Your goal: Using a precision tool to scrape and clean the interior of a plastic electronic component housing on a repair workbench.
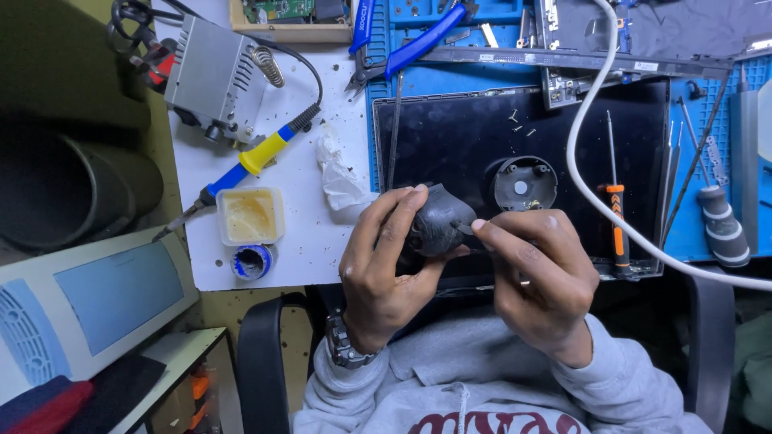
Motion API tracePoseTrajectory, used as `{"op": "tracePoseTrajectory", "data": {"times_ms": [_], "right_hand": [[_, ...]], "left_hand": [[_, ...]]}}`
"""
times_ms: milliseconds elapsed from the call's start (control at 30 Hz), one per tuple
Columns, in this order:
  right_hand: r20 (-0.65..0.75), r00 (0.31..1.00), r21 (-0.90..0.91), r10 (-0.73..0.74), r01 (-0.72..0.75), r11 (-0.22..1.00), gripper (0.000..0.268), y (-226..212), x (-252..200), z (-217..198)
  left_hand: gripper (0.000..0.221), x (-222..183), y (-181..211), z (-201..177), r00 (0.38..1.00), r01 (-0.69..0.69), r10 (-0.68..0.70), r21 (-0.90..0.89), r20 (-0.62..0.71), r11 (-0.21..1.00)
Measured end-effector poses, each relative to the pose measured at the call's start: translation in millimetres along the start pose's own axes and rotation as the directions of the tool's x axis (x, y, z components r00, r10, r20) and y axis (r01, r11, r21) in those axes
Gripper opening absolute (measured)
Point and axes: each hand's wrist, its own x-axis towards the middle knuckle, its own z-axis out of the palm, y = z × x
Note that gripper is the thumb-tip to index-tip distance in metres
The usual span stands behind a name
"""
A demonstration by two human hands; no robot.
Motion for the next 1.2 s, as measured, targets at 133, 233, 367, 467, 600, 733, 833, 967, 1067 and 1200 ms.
{"op": "tracePoseTrajectory", "data": {"times_ms": [133, 233, 367, 467, 600, 733, 833, 967, 1067, 1200], "right_hand": [[-0.002, 1.0, 0.002, -0.014, 0.014, 1.0, 0.037, -0.8, -3.7, 0.3], [0.002, 0.999, 0.03, -0.033, 0.033, 0.999, 0.035, -0.8, -3.8, -0.1], [0.043, 0.996, 0.082, -0.077, 0.073, 0.994, 0.037, -4.7, -1.2, -5.5], [0.0, 0.998, 0.084, -0.06, 0.059, 0.995, 0.033, -9.7, 0.8, -16.6], [-0.056, 0.998, 0.054, -0.003, 0.006, 0.998, 0.034, -9.7, -6.6, -31.7], [-0.116, 0.992, 0.073, 0.053, -0.044, 0.996, 0.03, -10.7, -16.5, -41.6], [-0.132, 0.99, 0.064, 0.05, -0.042, 0.997, 0.029, -7.3, -26.4, -50.4], [-0.17, 0.978, 0.096, 0.118, -0.103, 0.99, 0.028, -6.7, -33.8, -60.3], [-0.168, 0.971, 0.109, 0.173, -0.156, 0.982, 0.028, -11.6, -36.9, -66.2], [-0.155, 0.962, 0.096, 0.226, -0.213, 0.972, 0.019, -11.0, -40.2, -68.7]], "left_hand": [[0.06, -1.1, 1.5, -0.7, 1.0, 0.003, -0.003, -0.002, 0.001, 1.0], [0.058, 1.7, 2.7, -0.2, 1.0, 0.006, -0.006, -0.007, -0.01, 1.0], [0.055, -0.4, 1.0, 1.0, 1.0, 0.004, -0.004, -0.003, 0.001, 1.0], [0.064, -0.6, 3.8, -1.1, 1.0, -0.007, 0.006, 0.032, 0.015, 0.999], [0.076, -0.1, 14.8, 1.3, 0.999, -0.027, 0.023, 0.138, 0.028, 0.99], [0.083, -4.2, 19.6, 5.7, 0.997, -0.069, 0.065, 0.152, 0.037, 0.986], [0.081, -1.6, 27.4, 6.4, 0.996, -0.084, 0.078, 0.178, 0.036, 0.981], [0.065, 6.3, 37.9, 6.3, 0.994, -0.077, 0.058, 0.218, 0.089, 0.973], [0.067, 6.8, 42.5, 6.8, 0.992, -0.072, 0.046, 0.229, 0.117, 0.971], [0.075, 3.6, 44.8, 1.8, 0.989, -0.046, 0.012, 0.227, 0.15, 0.973]]}}
